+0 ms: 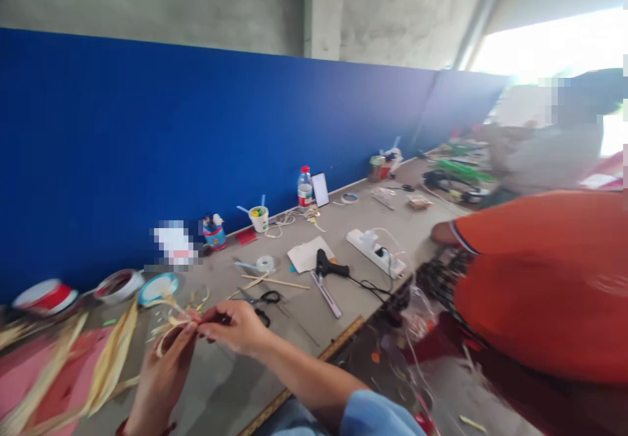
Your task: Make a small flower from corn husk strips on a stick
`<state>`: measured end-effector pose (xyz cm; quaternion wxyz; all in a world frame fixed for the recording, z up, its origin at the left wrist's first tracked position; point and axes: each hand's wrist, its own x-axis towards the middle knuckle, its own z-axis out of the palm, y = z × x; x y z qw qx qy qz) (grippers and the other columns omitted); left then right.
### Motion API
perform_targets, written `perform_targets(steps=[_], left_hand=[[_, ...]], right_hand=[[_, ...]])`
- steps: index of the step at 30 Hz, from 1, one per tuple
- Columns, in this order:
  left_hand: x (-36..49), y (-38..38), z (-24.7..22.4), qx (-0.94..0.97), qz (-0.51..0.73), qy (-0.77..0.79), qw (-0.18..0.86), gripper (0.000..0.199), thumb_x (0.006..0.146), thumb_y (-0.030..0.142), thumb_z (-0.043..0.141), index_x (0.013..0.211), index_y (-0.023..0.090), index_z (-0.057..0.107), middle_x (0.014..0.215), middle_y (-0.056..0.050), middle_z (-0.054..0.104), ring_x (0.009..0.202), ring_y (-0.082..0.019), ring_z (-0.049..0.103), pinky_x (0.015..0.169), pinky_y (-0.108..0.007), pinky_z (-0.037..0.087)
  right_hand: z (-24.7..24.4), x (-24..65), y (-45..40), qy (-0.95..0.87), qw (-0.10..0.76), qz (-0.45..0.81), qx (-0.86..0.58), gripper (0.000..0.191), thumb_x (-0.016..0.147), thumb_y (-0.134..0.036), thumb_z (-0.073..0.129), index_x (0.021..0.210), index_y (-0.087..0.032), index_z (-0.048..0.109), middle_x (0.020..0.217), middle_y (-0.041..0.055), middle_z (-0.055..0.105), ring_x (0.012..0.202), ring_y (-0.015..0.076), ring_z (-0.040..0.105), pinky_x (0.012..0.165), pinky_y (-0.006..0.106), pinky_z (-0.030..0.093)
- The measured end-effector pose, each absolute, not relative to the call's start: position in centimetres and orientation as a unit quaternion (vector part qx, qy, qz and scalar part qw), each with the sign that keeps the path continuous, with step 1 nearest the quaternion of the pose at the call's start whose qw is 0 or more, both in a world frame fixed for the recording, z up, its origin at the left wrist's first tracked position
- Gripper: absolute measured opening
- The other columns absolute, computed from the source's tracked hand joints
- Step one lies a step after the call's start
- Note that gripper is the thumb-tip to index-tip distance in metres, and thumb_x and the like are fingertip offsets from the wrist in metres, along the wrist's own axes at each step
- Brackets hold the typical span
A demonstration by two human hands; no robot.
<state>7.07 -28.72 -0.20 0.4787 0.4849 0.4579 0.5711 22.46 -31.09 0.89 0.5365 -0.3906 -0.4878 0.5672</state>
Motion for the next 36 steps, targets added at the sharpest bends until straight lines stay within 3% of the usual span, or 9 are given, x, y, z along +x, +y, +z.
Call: perform_targets(steps=[5, 11, 20, 36], left_hand=[[7.3, -29.5, 1.3, 0.423, 0.573, 0.410, 0.570, 0.027, 0.060, 0.037, 0.086, 0.072, 0.016, 0.076, 0.077, -0.007, 0.076, 0.073, -0.020, 0.068, 0.069, -0.031, 0.057], [7.0, -29.8, 1.6, 0.433, 0.578, 0.388, 0.573, 0.022, 0.066, 0.035, 0.084, 0.070, 0.016, 0.076, 0.074, -0.005, 0.074, 0.071, -0.017, 0.064, 0.070, -0.029, 0.054], [7.2, -29.9, 2.4, 0.460, 0.543, 0.362, 0.602, 0.021, 0.069, 0.036, 0.083, 0.075, 0.017, 0.077, 0.081, -0.006, 0.075, 0.076, -0.019, 0.065, 0.071, -0.030, 0.052], [7.3, -29.9, 2.8, 0.423, 0.556, 0.286, 0.656, 0.014, 0.071, 0.030, 0.082, 0.071, 0.017, 0.076, 0.069, -0.001, 0.066, 0.062, -0.014, 0.058, 0.057, -0.026, 0.050]], right_hand=[[2.1, 22.2, -30.6, -0.509, 0.533, 0.568, -0.366, 0.033, 0.074, -0.047, 0.076, 0.079, -0.016, 0.069, 0.068, -0.0007, 0.065, 0.058, 0.0106, 0.058, 0.060, 0.024, 0.048], [2.3, 21.5, -30.6, -0.501, 0.548, 0.569, -0.352, 0.029, 0.073, -0.042, 0.076, 0.070, -0.017, 0.061, 0.063, -0.0029, 0.059, 0.056, 0.0104, 0.055, 0.058, 0.023, 0.049], [2.4, 21.9, -31.2, -0.486, 0.555, 0.577, -0.351, 0.026, 0.075, -0.039, 0.074, 0.071, -0.018, 0.059, 0.066, -0.0024, 0.058, 0.058, 0.0108, 0.055, 0.060, 0.024, 0.047], [2.8, 22.0, -31.4, -0.497, 0.545, 0.569, -0.363, 0.026, 0.076, -0.041, 0.075, 0.073, -0.018, 0.064, 0.067, -0.0013, 0.058, 0.058, 0.0113, 0.055, 0.058, 0.024, 0.049]])
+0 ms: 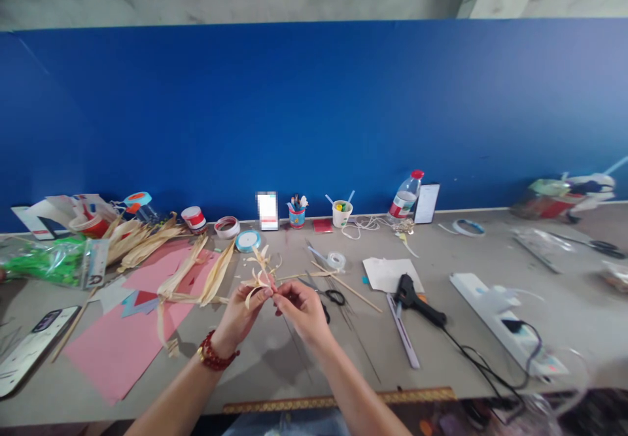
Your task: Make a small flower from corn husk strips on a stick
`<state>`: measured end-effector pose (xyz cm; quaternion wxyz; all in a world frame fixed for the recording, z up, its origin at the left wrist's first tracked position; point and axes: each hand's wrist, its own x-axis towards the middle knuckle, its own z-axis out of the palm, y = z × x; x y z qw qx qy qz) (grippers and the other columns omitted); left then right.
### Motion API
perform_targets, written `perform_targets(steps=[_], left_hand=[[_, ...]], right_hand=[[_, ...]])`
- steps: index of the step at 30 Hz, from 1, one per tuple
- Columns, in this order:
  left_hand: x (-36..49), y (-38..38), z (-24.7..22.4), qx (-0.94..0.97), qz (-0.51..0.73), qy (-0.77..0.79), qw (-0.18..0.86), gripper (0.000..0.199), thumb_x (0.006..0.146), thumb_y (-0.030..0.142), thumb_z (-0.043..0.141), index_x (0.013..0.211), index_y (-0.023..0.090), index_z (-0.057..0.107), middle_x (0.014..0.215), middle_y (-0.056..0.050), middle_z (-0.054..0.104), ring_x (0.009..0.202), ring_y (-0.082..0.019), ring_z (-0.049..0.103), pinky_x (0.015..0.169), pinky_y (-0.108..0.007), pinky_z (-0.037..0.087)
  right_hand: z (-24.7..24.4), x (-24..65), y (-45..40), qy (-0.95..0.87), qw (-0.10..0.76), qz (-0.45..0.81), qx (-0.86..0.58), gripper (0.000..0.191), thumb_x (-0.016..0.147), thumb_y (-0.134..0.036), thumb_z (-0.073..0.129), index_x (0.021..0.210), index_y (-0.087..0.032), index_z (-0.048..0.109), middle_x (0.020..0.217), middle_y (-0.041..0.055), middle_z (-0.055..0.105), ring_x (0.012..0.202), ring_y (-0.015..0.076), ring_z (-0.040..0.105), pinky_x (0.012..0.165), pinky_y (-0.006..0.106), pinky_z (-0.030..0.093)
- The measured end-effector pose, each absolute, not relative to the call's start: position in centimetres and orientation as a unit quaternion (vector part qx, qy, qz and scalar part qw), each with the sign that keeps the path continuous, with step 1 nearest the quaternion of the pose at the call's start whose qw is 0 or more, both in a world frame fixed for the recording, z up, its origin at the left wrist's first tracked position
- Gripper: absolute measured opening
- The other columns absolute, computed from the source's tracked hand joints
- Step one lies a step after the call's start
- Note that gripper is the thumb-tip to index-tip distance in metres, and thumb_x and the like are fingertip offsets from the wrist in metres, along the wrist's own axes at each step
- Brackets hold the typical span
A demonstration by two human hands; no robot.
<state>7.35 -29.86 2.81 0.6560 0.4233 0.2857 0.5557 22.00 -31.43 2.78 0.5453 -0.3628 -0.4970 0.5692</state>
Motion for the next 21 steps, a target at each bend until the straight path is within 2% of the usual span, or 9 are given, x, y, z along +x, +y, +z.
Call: perform_targets(steps=[4, 13, 21], left_hand=[[7.4, -29.7, 2.6, 0.405, 0.572, 0.301, 0.646, 0.015, 0.067, 0.030, 0.085, 0.069, 0.018, 0.076, 0.069, -0.001, 0.068, 0.063, -0.014, 0.060, 0.059, -0.025, 0.050], [7.4, -29.8, 1.6, 0.413, 0.588, 0.299, 0.627, 0.011, 0.071, 0.025, 0.083, 0.071, 0.018, 0.075, 0.076, -0.001, 0.068, 0.074, -0.013, 0.060, 0.070, -0.023, 0.050], [7.5, -29.7, 1.2, 0.395, 0.595, 0.306, 0.629, 0.014, 0.071, 0.028, 0.083, 0.070, 0.017, 0.074, 0.075, -0.002, 0.069, 0.073, -0.014, 0.060, 0.065, -0.024, 0.051]], right_hand=[[2.9, 22.0, -31.5, -0.503, 0.543, 0.561, -0.371, 0.025, 0.078, -0.040, 0.074, 0.074, -0.017, 0.065, 0.068, -0.0008, 0.059, 0.058, 0.0116, 0.057, 0.058, 0.024, 0.050], [3.0, 21.8, -31.7, -0.528, 0.543, 0.524, -0.390, 0.022, 0.079, -0.038, 0.072, 0.074, -0.017, 0.066, 0.068, 0.0005, 0.061, 0.058, 0.0122, 0.059, 0.058, 0.024, 0.049], [2.5, 21.9, -31.5, -0.519, 0.538, 0.545, -0.380, 0.021, 0.079, -0.037, 0.071, 0.075, -0.017, 0.066, 0.068, 0.0001, 0.061, 0.058, 0.0123, 0.058, 0.058, 0.024, 0.049]])
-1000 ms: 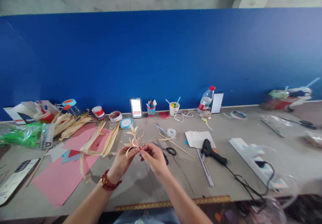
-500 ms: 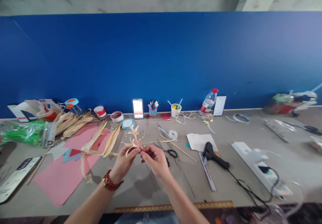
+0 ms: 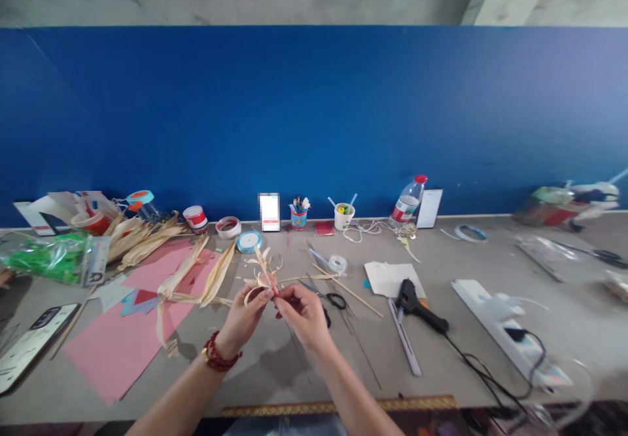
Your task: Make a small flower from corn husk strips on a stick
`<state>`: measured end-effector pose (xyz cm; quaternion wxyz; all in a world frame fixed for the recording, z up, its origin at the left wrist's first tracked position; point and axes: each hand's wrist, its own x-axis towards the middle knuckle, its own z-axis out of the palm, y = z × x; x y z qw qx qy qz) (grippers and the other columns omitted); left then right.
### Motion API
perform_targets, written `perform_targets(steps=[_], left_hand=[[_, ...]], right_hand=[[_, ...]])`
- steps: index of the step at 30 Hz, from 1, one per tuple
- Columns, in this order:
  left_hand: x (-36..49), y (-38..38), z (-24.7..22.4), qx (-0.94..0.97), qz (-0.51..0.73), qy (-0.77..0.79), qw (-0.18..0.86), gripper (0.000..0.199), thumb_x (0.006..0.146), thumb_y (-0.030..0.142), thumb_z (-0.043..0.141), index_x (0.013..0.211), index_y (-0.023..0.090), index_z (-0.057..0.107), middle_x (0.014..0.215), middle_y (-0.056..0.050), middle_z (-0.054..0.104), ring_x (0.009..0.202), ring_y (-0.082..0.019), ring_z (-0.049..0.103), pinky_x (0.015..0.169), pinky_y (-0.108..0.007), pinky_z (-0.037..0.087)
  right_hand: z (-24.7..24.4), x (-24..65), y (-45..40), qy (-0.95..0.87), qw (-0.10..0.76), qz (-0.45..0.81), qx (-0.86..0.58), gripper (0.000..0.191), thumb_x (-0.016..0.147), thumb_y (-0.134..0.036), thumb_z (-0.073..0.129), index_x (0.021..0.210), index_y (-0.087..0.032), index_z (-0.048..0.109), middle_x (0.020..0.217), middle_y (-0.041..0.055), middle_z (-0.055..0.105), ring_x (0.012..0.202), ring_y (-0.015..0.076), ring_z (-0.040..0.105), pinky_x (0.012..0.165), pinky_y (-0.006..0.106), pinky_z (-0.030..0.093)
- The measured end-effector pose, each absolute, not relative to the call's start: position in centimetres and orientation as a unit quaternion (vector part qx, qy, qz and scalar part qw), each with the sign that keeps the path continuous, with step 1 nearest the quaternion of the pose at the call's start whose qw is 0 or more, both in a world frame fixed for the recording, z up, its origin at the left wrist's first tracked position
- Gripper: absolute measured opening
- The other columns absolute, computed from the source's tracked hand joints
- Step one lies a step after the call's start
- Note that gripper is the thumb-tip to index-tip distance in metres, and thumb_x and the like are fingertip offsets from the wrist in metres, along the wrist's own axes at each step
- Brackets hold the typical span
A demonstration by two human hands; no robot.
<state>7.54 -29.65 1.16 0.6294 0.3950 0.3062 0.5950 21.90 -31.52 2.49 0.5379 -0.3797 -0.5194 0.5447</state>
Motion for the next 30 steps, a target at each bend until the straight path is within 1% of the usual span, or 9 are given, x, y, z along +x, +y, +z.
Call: perform_targets(steps=[3, 9, 11, 15, 17, 19, 23, 26, 30], left_hand=[[7.6, -29.6, 1.1, 0.394, 0.588, 0.302, 0.639, 0.014, 0.072, 0.029, 0.082, 0.071, 0.017, 0.075, 0.075, -0.002, 0.069, 0.072, -0.014, 0.060, 0.064, -0.024, 0.051], [7.6, -29.4, 1.2, 0.409, 0.583, 0.322, 0.624, 0.015, 0.069, 0.030, 0.084, 0.071, 0.017, 0.076, 0.079, -0.004, 0.072, 0.077, -0.015, 0.061, 0.073, -0.026, 0.051], [7.6, -29.4, 1.6, 0.421, 0.569, 0.317, 0.631, 0.016, 0.070, 0.031, 0.083, 0.072, 0.016, 0.076, 0.076, -0.004, 0.069, 0.073, -0.015, 0.059, 0.069, -0.026, 0.050], [7.6, -29.4, 2.3, 0.433, 0.536, 0.289, 0.665, 0.021, 0.072, 0.035, 0.080, 0.069, 0.016, 0.073, 0.066, -0.001, 0.060, 0.062, -0.014, 0.053, 0.056, -0.025, 0.047], [7.6, -29.4, 2.3, 0.427, 0.546, 0.303, 0.655, 0.021, 0.070, 0.034, 0.082, 0.067, 0.015, 0.072, 0.067, -0.001, 0.061, 0.064, -0.014, 0.054, 0.059, -0.025, 0.047], [7.5, -29.4, 2.1, 0.416, 0.562, 0.320, 0.639, 0.020, 0.067, 0.033, 0.084, 0.067, 0.016, 0.073, 0.070, -0.002, 0.064, 0.069, -0.014, 0.056, 0.066, -0.025, 0.048], [7.5, -29.3, 1.6, 0.416, 0.560, 0.329, 0.636, 0.019, 0.065, 0.031, 0.086, 0.068, 0.016, 0.074, 0.073, -0.002, 0.067, 0.074, -0.015, 0.059, 0.076, -0.027, 0.048], [7.5, -29.3, 1.6, 0.425, 0.552, 0.322, 0.641, 0.022, 0.065, 0.034, 0.086, 0.069, 0.016, 0.074, 0.075, -0.002, 0.069, 0.074, -0.016, 0.060, 0.077, -0.029, 0.049], [7.5, -29.4, 2.4, 0.442, 0.552, 0.310, 0.636, 0.022, 0.066, 0.035, 0.085, 0.070, 0.017, 0.074, 0.076, -0.002, 0.068, 0.075, -0.016, 0.060, 0.078, -0.030, 0.049]], right_hand=[[2.3, 21.9, -31.4, -0.521, 0.542, 0.536, -0.384, 0.019, 0.079, -0.034, 0.070, 0.073, -0.017, 0.065, 0.066, -0.0005, 0.059, 0.057, 0.0118, 0.057, 0.057, 0.024, 0.048], [2.1, 21.9, -31.2, -0.534, 0.550, 0.516, -0.383, 0.014, 0.079, -0.027, 0.066, 0.070, -0.017, 0.063, 0.063, -0.0014, 0.057, 0.055, 0.0109, 0.054, 0.055, 0.022, 0.045], [1.9, 22.0, -31.1, -0.538, 0.547, 0.511, -0.388, 0.013, 0.079, -0.026, 0.065, 0.069, -0.017, 0.062, 0.062, -0.0018, 0.056, 0.055, 0.0109, 0.053, 0.054, 0.022, 0.045], [1.7, 21.9, -31.3, -0.538, 0.541, 0.503, -0.407, 0.013, 0.078, -0.025, 0.065, 0.068, -0.017, 0.060, 0.062, -0.0023, 0.054, 0.055, 0.0112, 0.053, 0.054, 0.022, 0.045], [1.9, 22.0, -31.5, -0.548, 0.533, 0.495, -0.413, 0.015, 0.079, -0.027, 0.064, 0.069, -0.018, 0.060, 0.063, -0.0018, 0.055, 0.056, 0.0117, 0.053, 0.055, 0.023, 0.046], [2.3, 22.3, -31.6, -0.567, 0.527, 0.478, -0.415, 0.016, 0.083, -0.030, 0.064, 0.073, -0.018, 0.062, 0.067, -0.0001, 0.058, 0.059, 0.0127, 0.055, 0.056, 0.024, 0.047], [3.1, 22.9, -31.5, -0.591, 0.542, 0.431, -0.413, 0.016, 0.086, -0.034, 0.065, 0.089, -0.019, 0.066, 0.082, 0.0040, 0.065, 0.067, 0.0154, 0.059, 0.061, 0.026, 0.050], [3.4, 23.0, -31.2, -0.621, 0.530, 0.393, -0.423, 0.013, 0.085, -0.032, 0.068, 0.091, -0.020, 0.067, 0.084, 0.0045, 0.065, 0.069, 0.0167, 0.061, 0.065, 0.028, 0.050], [4.0, 22.7, -31.1, -0.670, 0.502, 0.317, -0.445, 0.005, 0.086, -0.025, 0.065, 0.089, -0.021, 0.066, 0.082, 0.0037, 0.064, 0.069, 0.0169, 0.060, 0.066, 0.028, 0.049]])
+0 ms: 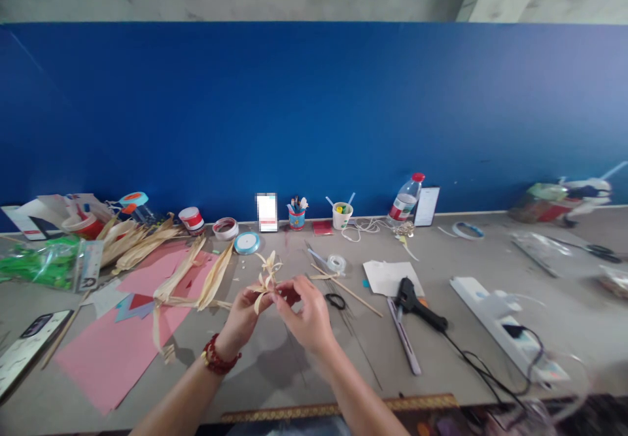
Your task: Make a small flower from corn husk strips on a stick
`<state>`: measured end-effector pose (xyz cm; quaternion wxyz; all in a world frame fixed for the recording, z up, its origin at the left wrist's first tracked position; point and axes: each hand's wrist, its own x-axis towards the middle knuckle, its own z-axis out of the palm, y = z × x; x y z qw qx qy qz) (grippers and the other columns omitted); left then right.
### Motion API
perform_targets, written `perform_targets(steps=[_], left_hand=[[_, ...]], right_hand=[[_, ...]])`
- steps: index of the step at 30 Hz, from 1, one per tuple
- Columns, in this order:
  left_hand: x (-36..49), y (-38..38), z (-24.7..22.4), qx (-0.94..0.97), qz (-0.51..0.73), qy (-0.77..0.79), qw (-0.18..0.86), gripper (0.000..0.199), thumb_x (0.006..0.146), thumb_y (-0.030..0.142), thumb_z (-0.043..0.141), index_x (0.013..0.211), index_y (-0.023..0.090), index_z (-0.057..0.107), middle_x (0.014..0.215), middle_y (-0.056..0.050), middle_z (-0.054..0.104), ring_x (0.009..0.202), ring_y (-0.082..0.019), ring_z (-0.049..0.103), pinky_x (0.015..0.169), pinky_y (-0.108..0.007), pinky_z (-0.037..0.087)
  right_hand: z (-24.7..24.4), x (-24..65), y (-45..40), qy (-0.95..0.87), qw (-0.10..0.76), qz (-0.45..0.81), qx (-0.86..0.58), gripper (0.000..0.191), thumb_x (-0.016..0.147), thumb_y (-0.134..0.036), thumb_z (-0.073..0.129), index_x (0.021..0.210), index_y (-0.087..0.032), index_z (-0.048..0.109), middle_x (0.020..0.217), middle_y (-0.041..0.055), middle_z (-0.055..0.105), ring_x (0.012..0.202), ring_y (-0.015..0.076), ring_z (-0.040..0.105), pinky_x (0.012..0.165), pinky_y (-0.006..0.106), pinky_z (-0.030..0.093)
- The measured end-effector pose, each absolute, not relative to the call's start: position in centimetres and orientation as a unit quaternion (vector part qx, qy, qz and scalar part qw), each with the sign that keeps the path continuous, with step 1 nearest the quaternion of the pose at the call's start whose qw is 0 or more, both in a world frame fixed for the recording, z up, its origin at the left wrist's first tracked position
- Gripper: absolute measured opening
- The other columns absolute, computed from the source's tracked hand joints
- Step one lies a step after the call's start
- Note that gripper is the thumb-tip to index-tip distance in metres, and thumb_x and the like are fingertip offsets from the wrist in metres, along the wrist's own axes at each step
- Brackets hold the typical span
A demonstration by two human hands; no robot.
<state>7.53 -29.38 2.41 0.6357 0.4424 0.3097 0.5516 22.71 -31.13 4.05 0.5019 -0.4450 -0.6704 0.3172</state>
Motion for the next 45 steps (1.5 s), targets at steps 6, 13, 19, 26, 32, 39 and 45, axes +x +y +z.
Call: perform_targets(steps=[6, 13, 19, 26, 32, 39, 45], left_hand=[[7.6, -29.4, 3.3, 0.472, 0.539, 0.295, 0.633, 0.022, 0.070, 0.036, 0.083, 0.072, 0.016, 0.073, 0.074, -0.003, 0.068, 0.074, -0.017, 0.059, 0.074, -0.029, 0.048], [7.9, -29.5, 2.8, 0.459, 0.544, 0.302, 0.635, 0.024, 0.070, 0.039, 0.083, 0.074, 0.016, 0.075, 0.074, -0.003, 0.068, 0.075, -0.019, 0.059, 0.077, -0.031, 0.048], [7.6, -29.3, 2.1, 0.465, 0.517, 0.293, 0.656, 0.024, 0.070, 0.039, 0.082, 0.078, 0.017, 0.075, 0.078, -0.004, 0.067, 0.078, -0.018, 0.057, 0.078, -0.032, 0.047], [7.0, -29.0, 1.9, 0.481, 0.479, 0.266, 0.684, 0.028, 0.069, 0.037, 0.083, 0.062, 0.015, 0.068, 0.063, 0.000, 0.059, 0.065, -0.013, 0.051, 0.066, -0.026, 0.043], [6.9, -29.0, 1.7, 0.459, 0.456, 0.267, 0.714, 0.033, 0.064, 0.041, 0.086, 0.063, 0.014, 0.066, 0.063, -0.002, 0.060, 0.063, -0.014, 0.053, 0.063, -0.027, 0.041], [6.9, -29.0, 2.0, 0.454, 0.457, 0.249, 0.723, 0.033, 0.063, 0.041, 0.087, 0.064, 0.014, 0.068, 0.063, -0.002, 0.061, 0.063, -0.014, 0.053, 0.063, -0.027, 0.041], [7.2, -29.0, 1.9, 0.442, 0.433, 0.216, 0.755, 0.034, 0.063, 0.043, 0.087, 0.067, 0.013, 0.072, 0.068, -0.005, 0.064, 0.069, -0.019, 0.060, 0.072, -0.033, 0.047]], right_hand=[[5.1, 22.4, -31.3, -0.699, 0.500, 0.258, -0.442, 0.007, 0.084, -0.017, 0.061, 0.079, -0.021, 0.062, 0.077, 0.0020, 0.059, 0.066, 0.0158, 0.057, 0.064, 0.027, 0.047], [5.1, 21.9, -31.2, -0.674, 0.523, 0.269, -0.447, 0.010, 0.081, -0.017, 0.062, 0.072, -0.021, 0.062, 0.071, 0.0011, 0.057, 0.063, 0.0154, 0.055, 0.060, 0.027, 0.045], [4.2, 22.3, -30.7, -0.611, 0.520, 0.415, -0.430, 0.005, 0.079, -0.022, 0.066, 0.077, -0.020, 0.063, 0.070, -0.0005, 0.058, 0.061, 0.0131, 0.052, 0.058, 0.024, 0.044], [4.8, 23.3, -30.0, -0.563, 0.451, 0.605, -0.338, 0.021, 0.078, -0.034, 0.074, 0.089, -0.018, 0.067, 0.073, 0.0000, 0.063, 0.065, 0.0130, 0.057, 0.061, 0.024, 0.044], [6.2, 23.6, -30.1, -0.532, 0.424, 0.647, -0.345, 0.025, 0.071, -0.036, 0.081, 0.075, -0.017, 0.065, 0.070, -0.0010, 0.062, 0.060, 0.0110, 0.055, 0.057, 0.022, 0.040], [6.1, 24.1, -29.8, -0.557, 0.403, 0.651, -0.322, 0.024, 0.076, -0.038, 0.079, 0.083, -0.017, 0.068, 0.073, -0.0004, 0.064, 0.065, 0.0121, 0.058, 0.061, 0.024, 0.042], [6.1, 23.8, -29.7, -0.512, 0.407, 0.678, -0.337, 0.025, 0.070, -0.033, 0.083, 0.077, -0.016, 0.066, 0.070, -0.0005, 0.066, 0.060, 0.0107, 0.057, 0.053, 0.021, 0.036]])
